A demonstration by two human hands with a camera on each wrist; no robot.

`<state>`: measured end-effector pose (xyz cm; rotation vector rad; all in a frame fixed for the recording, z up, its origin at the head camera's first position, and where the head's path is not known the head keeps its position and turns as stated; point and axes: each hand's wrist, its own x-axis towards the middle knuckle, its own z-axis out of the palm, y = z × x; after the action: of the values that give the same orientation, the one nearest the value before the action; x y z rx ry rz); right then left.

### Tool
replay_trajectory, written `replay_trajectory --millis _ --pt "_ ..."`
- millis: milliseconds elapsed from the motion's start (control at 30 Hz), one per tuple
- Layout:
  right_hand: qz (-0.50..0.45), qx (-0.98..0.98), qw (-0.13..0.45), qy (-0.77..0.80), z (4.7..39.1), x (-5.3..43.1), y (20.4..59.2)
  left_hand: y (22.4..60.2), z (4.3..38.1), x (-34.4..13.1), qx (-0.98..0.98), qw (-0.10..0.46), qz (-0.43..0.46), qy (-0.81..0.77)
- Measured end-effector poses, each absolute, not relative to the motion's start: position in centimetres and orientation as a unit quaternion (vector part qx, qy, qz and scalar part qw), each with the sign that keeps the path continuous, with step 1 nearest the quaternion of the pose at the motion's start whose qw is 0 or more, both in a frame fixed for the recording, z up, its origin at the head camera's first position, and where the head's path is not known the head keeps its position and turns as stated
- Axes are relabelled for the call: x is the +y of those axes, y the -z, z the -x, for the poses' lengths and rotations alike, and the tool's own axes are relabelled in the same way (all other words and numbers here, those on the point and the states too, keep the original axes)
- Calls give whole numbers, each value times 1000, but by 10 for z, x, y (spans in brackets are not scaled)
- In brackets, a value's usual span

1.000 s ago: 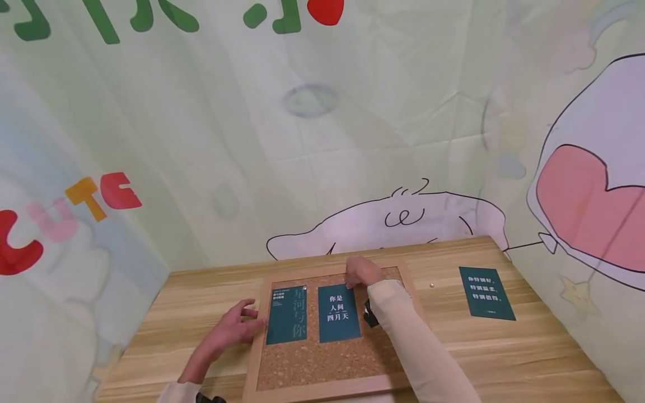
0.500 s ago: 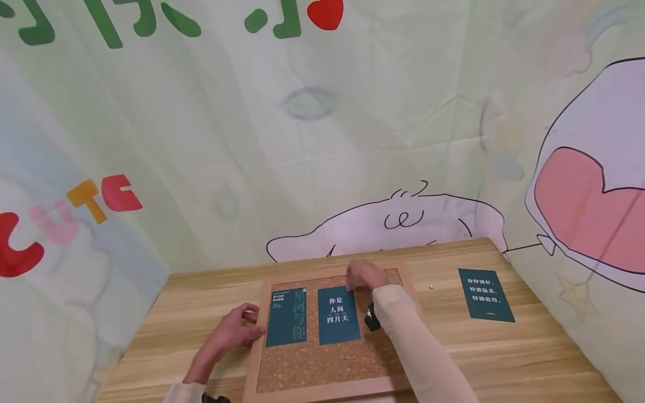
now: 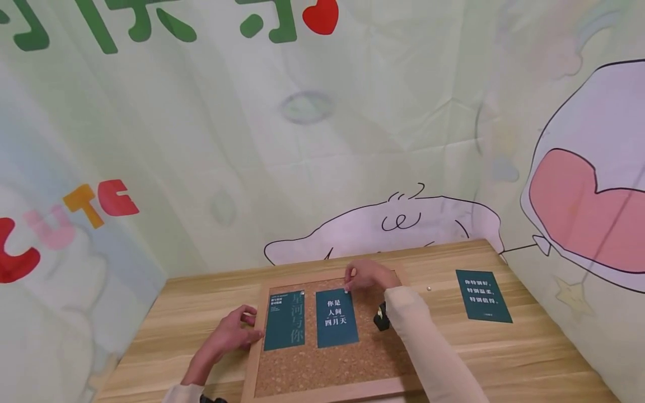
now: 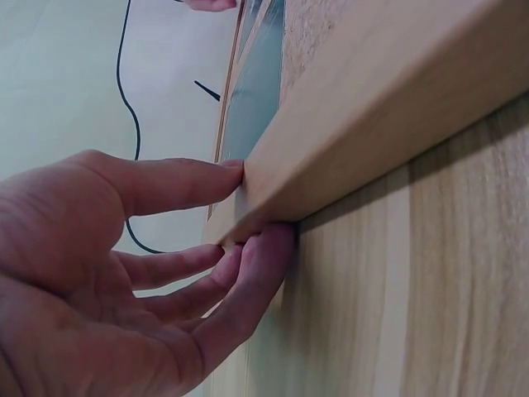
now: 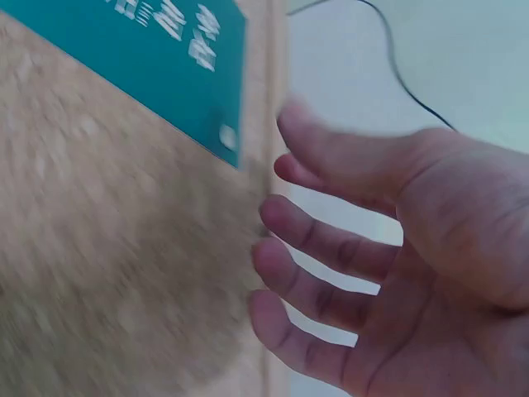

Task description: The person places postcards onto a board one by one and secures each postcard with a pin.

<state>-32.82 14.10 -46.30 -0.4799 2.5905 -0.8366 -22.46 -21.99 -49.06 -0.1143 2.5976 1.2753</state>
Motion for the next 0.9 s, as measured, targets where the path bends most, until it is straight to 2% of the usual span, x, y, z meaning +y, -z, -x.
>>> replay_trajectory --millis 133,367,600,767,900 --pt "203 914 199 289 331 165 451 492 224 -220 885 126 39 -446" --pt "200 898 204 335 319 222 431 494 222 -218 882 133 30 -450" --pt "220 898 160 344 299 288 431 493 221 -219 882 136 35 -449" --pt "157 919 124 340 287 326 440 492 223 -220 884 136 35 -446" --pt "118 943 70 304 278 352 448 491 225 -220 887 135 34 -440"
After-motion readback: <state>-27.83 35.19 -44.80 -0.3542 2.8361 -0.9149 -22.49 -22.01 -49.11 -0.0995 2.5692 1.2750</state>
